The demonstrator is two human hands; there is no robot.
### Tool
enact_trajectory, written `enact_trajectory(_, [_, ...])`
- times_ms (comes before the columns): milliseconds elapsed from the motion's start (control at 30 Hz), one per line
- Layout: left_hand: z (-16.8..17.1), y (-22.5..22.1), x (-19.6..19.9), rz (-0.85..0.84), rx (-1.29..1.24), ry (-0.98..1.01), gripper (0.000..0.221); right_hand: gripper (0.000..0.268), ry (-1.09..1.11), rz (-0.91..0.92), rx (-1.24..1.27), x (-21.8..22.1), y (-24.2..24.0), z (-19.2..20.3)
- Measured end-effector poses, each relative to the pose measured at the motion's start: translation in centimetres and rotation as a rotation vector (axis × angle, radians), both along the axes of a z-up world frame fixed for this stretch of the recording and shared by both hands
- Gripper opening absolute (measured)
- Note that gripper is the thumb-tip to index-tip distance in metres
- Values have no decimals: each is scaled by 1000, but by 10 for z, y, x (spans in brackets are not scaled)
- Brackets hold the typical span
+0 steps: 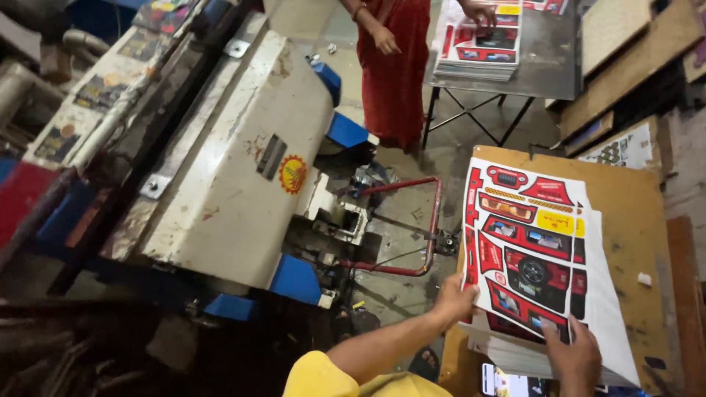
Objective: Operating a printing or die-cutting machine by feeding paper sheets and stacking the finished products.
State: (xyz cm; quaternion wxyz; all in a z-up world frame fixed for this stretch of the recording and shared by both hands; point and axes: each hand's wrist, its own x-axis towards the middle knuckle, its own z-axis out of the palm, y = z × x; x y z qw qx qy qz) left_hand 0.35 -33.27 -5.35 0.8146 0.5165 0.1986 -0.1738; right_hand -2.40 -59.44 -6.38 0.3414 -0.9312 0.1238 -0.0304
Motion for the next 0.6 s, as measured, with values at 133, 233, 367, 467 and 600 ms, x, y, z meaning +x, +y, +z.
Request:
enact_trajectory(133, [35, 54, 8, 24, 149, -272, 26, 51, 190, -208, 419, -4, -14, -96])
enact_trajectory(233, [39, 96, 7, -28, 50, -429, 33, 37, 298, -229, 1142, 10, 48, -108])
enact_trajectory(367, [70, 200, -7, -64, 15, -459, 33, 37, 446, -212, 1628, 53, 139, -95])
enact_trajectory(467, [58, 291, -10, 137, 181, -353, 28, 45, 400, -171, 1419, 70, 246, 22])
enact_trajectory(600, [-4, 405, 11, 387, 298, -131, 35, 51, 276, 262, 1167, 109, 346, 50])
